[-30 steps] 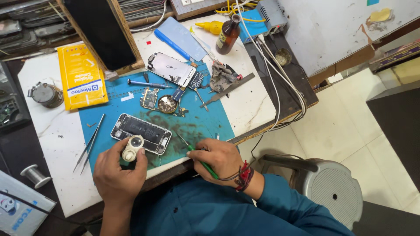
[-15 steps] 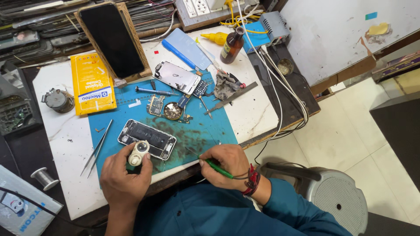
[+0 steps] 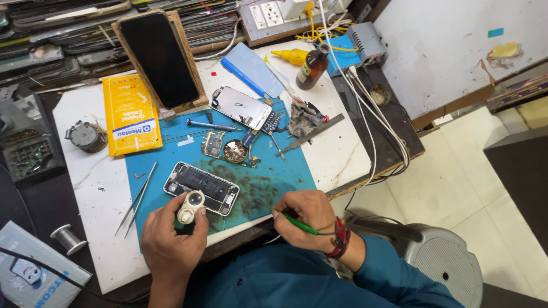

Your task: The person uses a green screwdriver to unscrew and remove components from a disassembled smartphone on a blue mat. They then use a magnifying glass to inspect the internal parts while continuing to manipulate the device with the screwdriver.

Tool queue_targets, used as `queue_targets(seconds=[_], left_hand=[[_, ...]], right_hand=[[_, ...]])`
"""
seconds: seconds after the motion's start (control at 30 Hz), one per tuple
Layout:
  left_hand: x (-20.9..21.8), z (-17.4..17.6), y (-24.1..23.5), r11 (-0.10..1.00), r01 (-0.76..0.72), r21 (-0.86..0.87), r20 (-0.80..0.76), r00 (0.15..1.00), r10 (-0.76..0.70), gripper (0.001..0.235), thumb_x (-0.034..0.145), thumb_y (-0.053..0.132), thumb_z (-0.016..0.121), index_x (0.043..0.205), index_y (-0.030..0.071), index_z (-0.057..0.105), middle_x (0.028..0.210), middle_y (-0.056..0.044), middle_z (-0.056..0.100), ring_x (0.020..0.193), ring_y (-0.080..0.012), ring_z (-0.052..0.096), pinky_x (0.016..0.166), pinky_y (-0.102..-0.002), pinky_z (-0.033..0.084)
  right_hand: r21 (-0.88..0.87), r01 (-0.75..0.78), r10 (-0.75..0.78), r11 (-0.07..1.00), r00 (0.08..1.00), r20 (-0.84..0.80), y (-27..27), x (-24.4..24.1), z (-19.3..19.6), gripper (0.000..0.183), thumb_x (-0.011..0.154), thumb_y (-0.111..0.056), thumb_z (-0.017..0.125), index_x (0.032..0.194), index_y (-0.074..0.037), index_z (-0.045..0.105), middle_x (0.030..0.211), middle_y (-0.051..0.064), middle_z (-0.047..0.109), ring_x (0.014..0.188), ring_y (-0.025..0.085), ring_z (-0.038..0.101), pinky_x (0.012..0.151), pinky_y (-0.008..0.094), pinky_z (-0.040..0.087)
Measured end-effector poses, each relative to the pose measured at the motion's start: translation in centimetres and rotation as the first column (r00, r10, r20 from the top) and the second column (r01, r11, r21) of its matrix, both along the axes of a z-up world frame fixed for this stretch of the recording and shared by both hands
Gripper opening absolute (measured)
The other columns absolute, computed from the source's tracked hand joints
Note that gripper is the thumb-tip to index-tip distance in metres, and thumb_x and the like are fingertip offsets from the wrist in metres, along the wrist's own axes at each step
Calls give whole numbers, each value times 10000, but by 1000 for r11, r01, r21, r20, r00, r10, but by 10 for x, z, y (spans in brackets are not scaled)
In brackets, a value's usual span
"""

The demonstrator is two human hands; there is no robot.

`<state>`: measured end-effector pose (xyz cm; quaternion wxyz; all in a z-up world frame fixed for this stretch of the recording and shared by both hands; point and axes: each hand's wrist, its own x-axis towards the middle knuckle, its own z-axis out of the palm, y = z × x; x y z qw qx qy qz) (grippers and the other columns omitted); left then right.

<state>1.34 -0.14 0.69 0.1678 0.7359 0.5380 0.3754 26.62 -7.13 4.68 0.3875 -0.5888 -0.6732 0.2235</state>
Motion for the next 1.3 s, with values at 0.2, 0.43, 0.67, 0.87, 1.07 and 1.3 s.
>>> queue_targets(seconds=[0.2, 0.43, 0.67, 0.87, 1.07, 1.3], left_hand=[[2, 5, 1, 1000, 1, 4, 29, 1000, -1, 340, 782, 159, 793, 1085, 27, 711, 907, -125, 723, 822, -316, 668, 740, -413, 523], [1, 6, 2, 1000, -9, 10, 34, 999, 9, 336, 778, 166, 795, 1071, 28, 704, 895, -128, 718, 819, -323, 671, 741, -418, 525], [1, 3, 2, 1000, -20, -17, 31, 999, 21, 338, 781, 174, 795, 1074, 29, 710, 889, -125, 719, 814, -308, 671, 730, -408, 523], [0, 1, 1, 1000, -14, -9, 26, 1000, 14, 355, 786, 177, 791, 1092, 17, 707, 909, -128, 722, 829, -308, 671, 746, -406, 523], [-1, -1, 1, 1000, 1, -14, 13, 1000, -1, 362, 794, 170, 785, 1106, 5, 701, 919, -122, 726, 846, -300, 676, 762, -403, 526], [0, 0, 2, 1000, -9, -22, 11, 1000, 9, 363, 787, 162, 793, 1103, 6, 707, 915, -124, 727, 831, -300, 667, 756, -402, 518]], right_hand=[[-18, -18, 19, 1000, 998, 66, 3, -3, 10, 71, 789, -95, 715, 786, -56, 656, 648, 91, 653, 551, 255, 643, 510, 347, 489], [-48, -113, 118, 992, 988, 96, 4, -6, 23, 87, 739, -67, 704, 814, -80, 663, 711, 69, 675, 636, 274, 689, 578, 359, 549], [-105, -229, 248, 968, 938, 243, 2, 0, 28, 182, 698, -74, 755, 874, -121, 754, 833, 58, 684, 795, 267, 686, 645, 374, 544], [-86, -191, 205, 978, 953, 223, 2, 1, 25, 164, 708, -72, 770, 870, -90, 760, 817, 76, 709, 748, 271, 701, 635, 369, 558], [-100, -100, 103, 990, 994, 25, 4, 1, 19, 115, 828, -111, 751, 906, -27, 757, 769, 89, 766, 661, 211, 768, 600, 309, 599], [-224, 67, -48, 972, 995, 89, 6, 1, 20, 141, 789, -153, 779, 832, -19, 783, 618, 104, 728, 497, 206, 711, 472, 307, 530]])
